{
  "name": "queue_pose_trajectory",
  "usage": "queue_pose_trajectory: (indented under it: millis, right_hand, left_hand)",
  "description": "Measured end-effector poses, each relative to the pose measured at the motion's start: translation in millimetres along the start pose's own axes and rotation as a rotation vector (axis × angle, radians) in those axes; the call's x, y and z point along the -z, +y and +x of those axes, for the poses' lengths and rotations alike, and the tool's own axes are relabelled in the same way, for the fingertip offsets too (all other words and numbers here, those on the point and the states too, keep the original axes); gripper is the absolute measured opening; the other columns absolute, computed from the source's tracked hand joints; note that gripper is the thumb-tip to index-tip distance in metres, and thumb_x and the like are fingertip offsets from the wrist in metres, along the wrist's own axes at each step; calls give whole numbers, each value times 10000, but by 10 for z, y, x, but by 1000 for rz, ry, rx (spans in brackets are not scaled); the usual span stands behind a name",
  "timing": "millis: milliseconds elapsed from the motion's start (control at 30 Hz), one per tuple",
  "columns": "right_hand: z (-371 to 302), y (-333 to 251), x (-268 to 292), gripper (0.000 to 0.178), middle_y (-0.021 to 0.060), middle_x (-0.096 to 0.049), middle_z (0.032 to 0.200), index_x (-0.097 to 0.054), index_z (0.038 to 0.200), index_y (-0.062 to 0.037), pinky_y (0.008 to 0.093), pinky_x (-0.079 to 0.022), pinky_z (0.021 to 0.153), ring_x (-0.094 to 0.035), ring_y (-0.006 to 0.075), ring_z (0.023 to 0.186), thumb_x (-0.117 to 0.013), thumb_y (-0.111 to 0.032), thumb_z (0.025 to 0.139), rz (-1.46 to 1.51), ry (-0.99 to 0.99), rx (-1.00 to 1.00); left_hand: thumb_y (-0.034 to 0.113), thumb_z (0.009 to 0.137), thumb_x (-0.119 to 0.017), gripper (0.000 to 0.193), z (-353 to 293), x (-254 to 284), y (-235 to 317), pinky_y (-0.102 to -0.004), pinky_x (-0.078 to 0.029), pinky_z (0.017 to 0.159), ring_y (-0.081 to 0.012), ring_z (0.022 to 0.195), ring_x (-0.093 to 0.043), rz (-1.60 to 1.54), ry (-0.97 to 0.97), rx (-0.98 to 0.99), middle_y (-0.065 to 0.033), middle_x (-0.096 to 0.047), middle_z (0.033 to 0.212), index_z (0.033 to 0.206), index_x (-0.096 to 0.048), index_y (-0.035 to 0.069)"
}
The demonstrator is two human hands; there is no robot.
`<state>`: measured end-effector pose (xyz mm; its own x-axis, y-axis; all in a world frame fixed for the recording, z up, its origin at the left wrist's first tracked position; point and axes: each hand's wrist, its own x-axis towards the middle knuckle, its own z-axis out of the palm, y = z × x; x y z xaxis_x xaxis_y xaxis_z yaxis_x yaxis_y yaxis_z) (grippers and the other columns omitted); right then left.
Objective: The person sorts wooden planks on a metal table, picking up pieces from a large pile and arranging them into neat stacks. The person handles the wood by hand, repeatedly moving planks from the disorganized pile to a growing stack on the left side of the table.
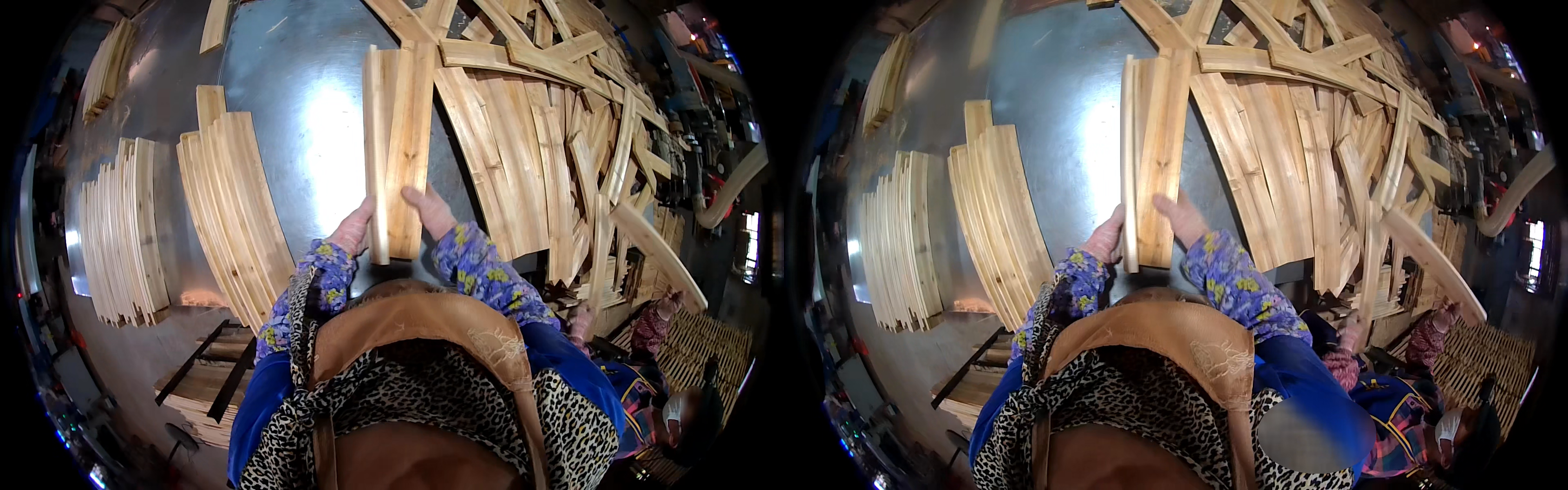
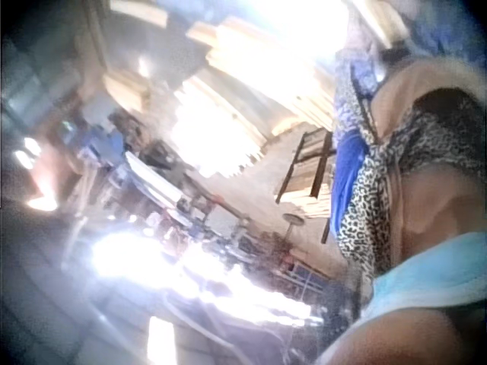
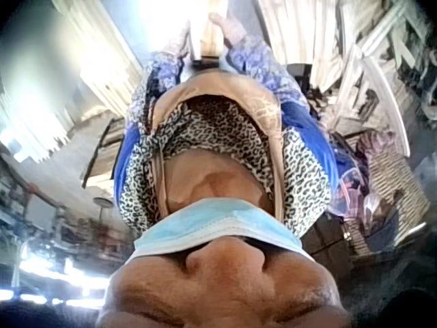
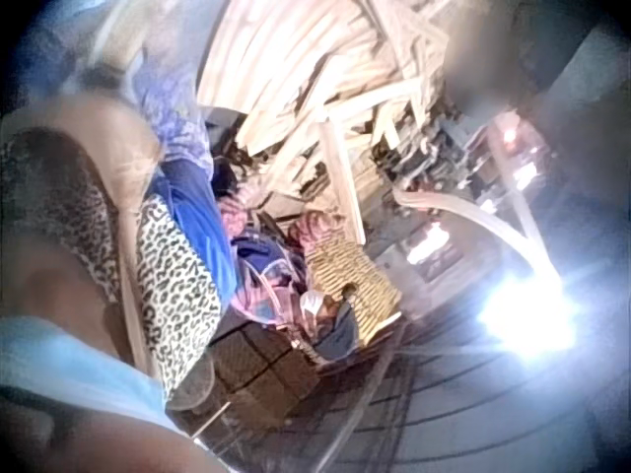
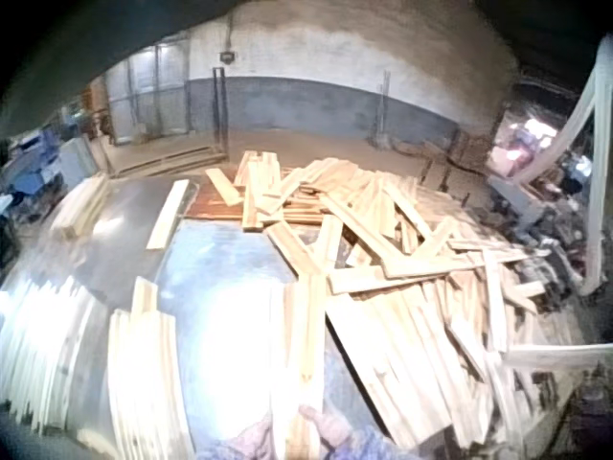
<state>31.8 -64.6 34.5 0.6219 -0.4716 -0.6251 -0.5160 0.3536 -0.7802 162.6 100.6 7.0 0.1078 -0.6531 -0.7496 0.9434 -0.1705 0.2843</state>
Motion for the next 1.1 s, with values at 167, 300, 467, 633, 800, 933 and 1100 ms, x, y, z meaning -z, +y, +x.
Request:
queue_pose_trajectory:
  millis: [167,300,467,633,800,933,1100]
  right_hand:
    - [226,-216,-121,628,308,-716,1343,-561,1478,62,461,-556,1073,-711,396,1242,-681,-329,1002,-175,-56,66]
    - [-429,-1076,-908,682,320,-685,1379,-516,1507,39,484,-560,1068,-696,447,1241,-733,-281,945,-536,91,-210]
    - [-256,-95,-1645,782,276,-637,1467,-426,1619,-29,481,-540,1126,-644,431,1336,-735,-289,949,-633,-447,198]
    - [-14,-168,-1345,659,199,-637,1402,-512,1527,-55,489,-532,1072,-623,390,1294,-715,-329,963,-850,-556,248]
    - [187,-455,818,820,281,-660,1384,-593,1475,-20,537,-553,1027,-656,468,1232,-863,-432,819,-1445,731,461]
    - [-20,-605,1086,973,273,-577,1510,-435,1632,-113,534,-501,1147,-565,481,1380,-884,-342,799,-1225,617,88]
    - [-335,-1063,546,998,238,-609,1478,-479,1613,-105,508,-497,1166,-591,457,1351,-901,-310,732,-1389,-38,390]
  left_hand:
    - [326,1044,-697,619,-222,4,41,-394,-541,1092,-249,1212,-702,281,134,-249,-144,-714,1416,1535,-574,-30]
    - [271,1018,-641,553,-950,92,66,-448,-536,1063,-380,1187,-709,883,582,-511,-202,-740,1302,1483,-616,-29]
    - [344,900,-690,600,-1565,705,-17,-608,-429,1117,-405,1281,-597,1979,842,-456,-238,-624,1406,1404,-630,23]
    - [426,815,-734,819,-1629,790,-140,-630,-339,1221,-453,1389,-483,1917,1103,-345,-255,-496,1511,1496,-525,22]
    - [397,825,-753,926,-1736,679,-106,-628,-204,1342,-434,1606,-331,1761,1075,-203,-287,-376,1692,1626,-449,47]
    - [424,808,-800,921,-1726,766,-122,-634,-229,1330,-410,1555,-415,1771,1134,-549,-277,-479,1615,1601,-505,59]
    - [492,779,-873,942,-1640,33,842,-648,-219,1336,-433,1565,-419,1946,700,-783,-243,-499,1647,1589,-550,137]
